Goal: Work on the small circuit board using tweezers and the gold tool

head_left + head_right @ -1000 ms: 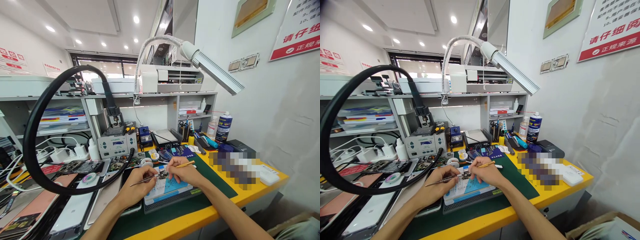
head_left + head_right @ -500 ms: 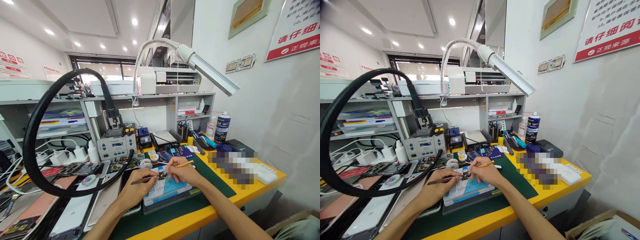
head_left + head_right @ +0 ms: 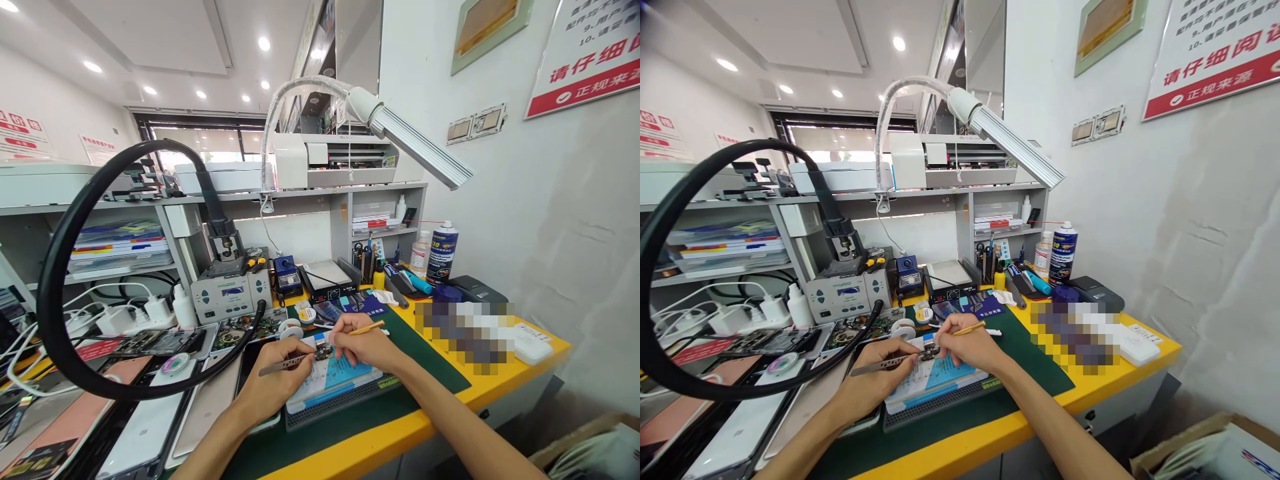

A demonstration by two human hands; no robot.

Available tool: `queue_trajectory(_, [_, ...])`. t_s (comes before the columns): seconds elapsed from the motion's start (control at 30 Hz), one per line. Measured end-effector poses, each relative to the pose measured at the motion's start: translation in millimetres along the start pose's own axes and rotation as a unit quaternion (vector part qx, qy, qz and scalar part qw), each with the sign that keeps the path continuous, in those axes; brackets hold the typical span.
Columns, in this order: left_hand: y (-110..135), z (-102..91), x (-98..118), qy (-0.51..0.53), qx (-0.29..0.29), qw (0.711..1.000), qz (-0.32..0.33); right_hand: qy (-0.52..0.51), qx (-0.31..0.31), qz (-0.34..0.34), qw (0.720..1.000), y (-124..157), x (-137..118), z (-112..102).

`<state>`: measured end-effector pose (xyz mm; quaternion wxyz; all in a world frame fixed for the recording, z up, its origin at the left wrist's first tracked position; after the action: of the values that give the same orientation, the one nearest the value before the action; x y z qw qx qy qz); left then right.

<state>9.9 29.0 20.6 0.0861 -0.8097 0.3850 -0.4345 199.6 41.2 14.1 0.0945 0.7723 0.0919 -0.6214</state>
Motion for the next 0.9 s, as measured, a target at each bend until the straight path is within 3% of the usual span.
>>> queue_trajectory(0.4, [-1.4, 2.6, 9.8, -0.038, 0.006, 0.998, 0.04, -0.024, -0.001, 0.003, 1.0, -1.3, -1.3, 1.4])
queue_trajectory(0.9, [3.2, 8.2, 5.2, -0.065, -0.009, 0.995, 0.081, -0.028, -0.006, 0.003, 1.0, 0.3, -3.0, 2.5])
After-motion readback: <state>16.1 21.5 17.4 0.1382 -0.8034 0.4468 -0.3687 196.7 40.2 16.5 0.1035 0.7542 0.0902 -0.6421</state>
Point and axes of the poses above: each hand's wrist, its own y-axis away from the middle knuckle, its own z-axis out of the palm, x = y × z, the point moved 5 cm from there along -y, towards the middle knuckle, and after that the axes turned 12 degrees about z, right-handed, at the moved point
